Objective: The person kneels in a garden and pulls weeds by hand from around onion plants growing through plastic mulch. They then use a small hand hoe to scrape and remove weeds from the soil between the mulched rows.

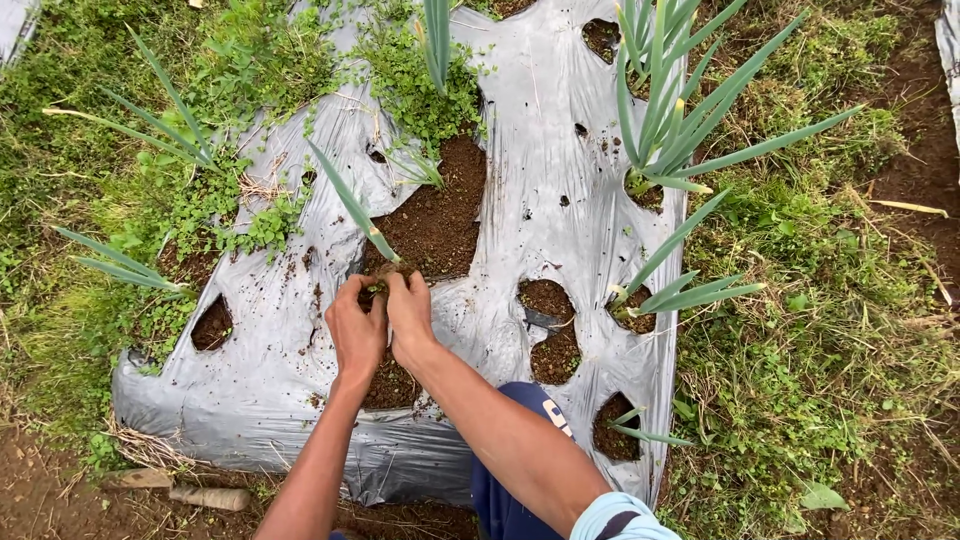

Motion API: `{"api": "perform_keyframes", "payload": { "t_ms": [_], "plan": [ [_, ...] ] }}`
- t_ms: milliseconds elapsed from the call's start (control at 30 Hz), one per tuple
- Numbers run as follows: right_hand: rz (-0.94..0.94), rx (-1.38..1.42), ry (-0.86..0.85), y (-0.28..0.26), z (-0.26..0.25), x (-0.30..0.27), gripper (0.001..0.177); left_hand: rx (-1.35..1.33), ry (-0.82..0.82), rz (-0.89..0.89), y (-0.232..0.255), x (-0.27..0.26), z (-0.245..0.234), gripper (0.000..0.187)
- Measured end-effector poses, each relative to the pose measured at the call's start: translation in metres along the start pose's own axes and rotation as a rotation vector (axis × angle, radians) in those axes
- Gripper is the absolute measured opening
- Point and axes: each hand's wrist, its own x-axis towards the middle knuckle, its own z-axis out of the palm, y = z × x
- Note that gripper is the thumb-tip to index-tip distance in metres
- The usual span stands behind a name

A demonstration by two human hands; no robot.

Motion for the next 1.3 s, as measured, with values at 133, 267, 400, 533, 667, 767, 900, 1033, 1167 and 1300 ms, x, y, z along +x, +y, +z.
{"api": "perform_keyframes", "payload": {
  "t_ms": [133,267,400,533,667,767,900,1033,1167,1300],
  "plan": [
    [-0.034,-0.062,-0.024,-0.025,0.005,-0.018,0.019,0.019,0.015,0.027,0.012,-0.002,-0.007,0.023],
    [-0.069,-0.047,0.042,-0.029,-0.002,-0.013,0.019,-0.036,-0.006,0.052,0.032,-0.005,-0.010,0.024],
    [-0.024,0.014,0.062,-0.026,-0.008,-0.008,0.019,-0.132,-0.053,0.009,0.060,-0.011,-0.020,0.022],
    [-0.044,0.166,0.140,-0.015,-0.022,0.009,0.017,-0.251,-0.119,0.009,0.072,-0.016,-0.014,0.017],
    [-0.108,0.301,0.173,-0.033,-0.064,-0.007,0.016,-0.336,-0.190,0.080,0.095,-0.040,0.002,0.017],
    [-0.229,0.287,0.186,-0.046,-0.115,-0.027,0.017,-0.340,-0.255,0.126,0.123,-0.069,0.029,0.017],
    [-0.414,0.151,0.319,-0.070,-0.203,-0.064,0.019,-0.299,-0.360,0.305,0.153,-0.120,0.091,0.022],
    [-0.488,0.118,0.491,-0.073,-0.305,-0.105,0.014,-0.185,-0.521,0.471,0.207,-0.198,0.130,0.025],
    [-0.499,0.059,0.701,-0.061,-0.413,-0.138,0.013,-0.212,-0.731,0.448,0.229,-0.275,0.186,0.019],
    [-0.403,0.189,0.716,-0.061,-0.489,-0.179,0.016,-0.220,-0.876,0.385,0.243,-0.338,0.224,0.013]
  ]
}}
